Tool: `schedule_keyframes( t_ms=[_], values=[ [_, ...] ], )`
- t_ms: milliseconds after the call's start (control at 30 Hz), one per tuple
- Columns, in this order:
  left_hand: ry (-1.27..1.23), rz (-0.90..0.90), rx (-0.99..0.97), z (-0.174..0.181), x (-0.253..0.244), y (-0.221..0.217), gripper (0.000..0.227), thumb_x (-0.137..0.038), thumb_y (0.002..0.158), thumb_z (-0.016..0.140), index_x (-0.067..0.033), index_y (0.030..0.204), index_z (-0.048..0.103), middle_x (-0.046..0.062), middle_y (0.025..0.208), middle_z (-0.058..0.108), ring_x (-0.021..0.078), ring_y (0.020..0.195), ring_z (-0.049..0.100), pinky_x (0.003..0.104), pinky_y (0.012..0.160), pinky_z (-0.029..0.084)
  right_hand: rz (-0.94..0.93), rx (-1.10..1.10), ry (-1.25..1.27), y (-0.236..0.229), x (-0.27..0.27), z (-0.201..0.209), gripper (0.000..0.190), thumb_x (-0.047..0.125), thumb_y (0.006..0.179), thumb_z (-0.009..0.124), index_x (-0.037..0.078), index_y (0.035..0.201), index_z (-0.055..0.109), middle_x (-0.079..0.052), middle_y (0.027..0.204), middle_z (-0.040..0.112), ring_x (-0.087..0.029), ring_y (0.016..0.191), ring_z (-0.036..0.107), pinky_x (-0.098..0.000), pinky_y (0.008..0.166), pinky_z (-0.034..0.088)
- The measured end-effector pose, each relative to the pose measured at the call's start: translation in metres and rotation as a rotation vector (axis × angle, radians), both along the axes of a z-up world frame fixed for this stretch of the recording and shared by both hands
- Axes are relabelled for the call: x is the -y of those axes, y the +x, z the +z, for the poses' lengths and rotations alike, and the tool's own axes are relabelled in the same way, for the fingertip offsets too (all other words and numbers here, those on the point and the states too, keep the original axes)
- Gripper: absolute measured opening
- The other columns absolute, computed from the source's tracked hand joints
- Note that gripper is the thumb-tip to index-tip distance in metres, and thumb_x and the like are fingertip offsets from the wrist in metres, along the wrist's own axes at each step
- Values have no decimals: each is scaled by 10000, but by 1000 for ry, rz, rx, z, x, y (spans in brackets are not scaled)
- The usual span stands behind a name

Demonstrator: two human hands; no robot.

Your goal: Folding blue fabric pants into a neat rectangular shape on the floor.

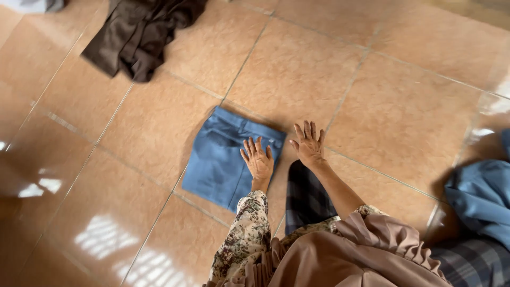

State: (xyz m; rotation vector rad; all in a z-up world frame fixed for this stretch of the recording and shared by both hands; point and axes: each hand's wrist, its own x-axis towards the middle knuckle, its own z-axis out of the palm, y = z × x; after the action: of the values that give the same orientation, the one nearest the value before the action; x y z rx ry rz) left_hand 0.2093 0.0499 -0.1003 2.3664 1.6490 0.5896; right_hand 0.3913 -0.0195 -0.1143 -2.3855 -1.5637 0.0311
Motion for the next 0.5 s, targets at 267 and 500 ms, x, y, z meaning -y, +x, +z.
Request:
schedule_keyframes(
  t_ms=[267,500],
  values=[
    [72,-214,-10,-16,38,99,380,-325,1007,524,-215,1370,510,120,1463,504,358,1471,366,588,1201,180,-257,-37,-137,77,77,16,694,603,1015,441,260,1608,330,-164,1631,356,-378,1533,273,-659,1171,175],
    [72,-413,23,-11,83,178,392,-378,1023,497,-179,1358,539,144,1469,494,376,1460,376,585,1196,215,-483,-56,-178,131,155,27,687,596,1001,462,308,1603,297,-125,1634,360,-323,1542,272,-651,1194,180]
  ],
)
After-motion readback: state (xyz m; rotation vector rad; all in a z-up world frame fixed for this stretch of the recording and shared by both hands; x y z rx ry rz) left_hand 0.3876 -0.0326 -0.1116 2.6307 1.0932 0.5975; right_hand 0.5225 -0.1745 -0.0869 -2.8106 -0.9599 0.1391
